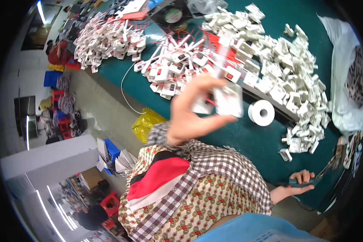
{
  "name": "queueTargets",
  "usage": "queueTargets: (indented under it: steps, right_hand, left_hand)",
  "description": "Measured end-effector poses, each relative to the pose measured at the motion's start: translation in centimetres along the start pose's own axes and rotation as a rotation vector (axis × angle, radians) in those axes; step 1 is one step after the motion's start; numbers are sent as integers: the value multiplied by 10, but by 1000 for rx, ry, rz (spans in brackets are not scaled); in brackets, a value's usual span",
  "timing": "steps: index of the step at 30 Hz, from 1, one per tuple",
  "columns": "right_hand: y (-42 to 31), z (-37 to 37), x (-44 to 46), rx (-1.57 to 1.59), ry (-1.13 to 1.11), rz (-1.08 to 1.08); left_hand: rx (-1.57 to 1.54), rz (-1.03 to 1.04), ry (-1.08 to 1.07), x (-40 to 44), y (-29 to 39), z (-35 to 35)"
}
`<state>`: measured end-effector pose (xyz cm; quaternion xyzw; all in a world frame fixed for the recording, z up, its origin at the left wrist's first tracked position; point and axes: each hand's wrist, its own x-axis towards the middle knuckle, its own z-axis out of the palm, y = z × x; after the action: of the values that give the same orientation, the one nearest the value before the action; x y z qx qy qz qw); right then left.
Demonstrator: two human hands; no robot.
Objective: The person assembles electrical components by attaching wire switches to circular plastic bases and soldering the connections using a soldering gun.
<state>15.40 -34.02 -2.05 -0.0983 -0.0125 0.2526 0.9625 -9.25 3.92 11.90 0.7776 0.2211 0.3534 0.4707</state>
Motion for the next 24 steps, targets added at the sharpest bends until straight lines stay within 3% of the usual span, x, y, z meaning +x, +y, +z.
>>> queueTargets:
  steps: [1, 2, 3, 5, 8, 11, 14, 24]
  right_hand:
    - [-1, -2, 0, -11, 9, -12]
    - [9, 17, -6, -27, 18, -13]
    - [9, 18, -7, -28, 23, -17]
    - [7, 20, -7, -33, 28, -34]
    - [6, 23, -5, -55, 39, -62]
    - [6, 32, -6, -83, 55, -56]
    - [5, 33, -6, -107, 31, -42]
    - [7, 39, -8, -156, 6, -22]
  left_hand:
    - [11, -3, 127, -1, 0, -20]
    - [-22, -145, 238, 2, 10, -55]
    - [45, -35, 281, 7, 4, -77]
    - [-115, -134, 403, 7, 11, -92]
    - [-155, -103, 343, 9, 11, -91]
    - [-279, -285, 271, 12, 14, -89]
    - [-358, -281, 226, 14, 13, -88]
    - [-173, -231, 259, 12, 4, -101]
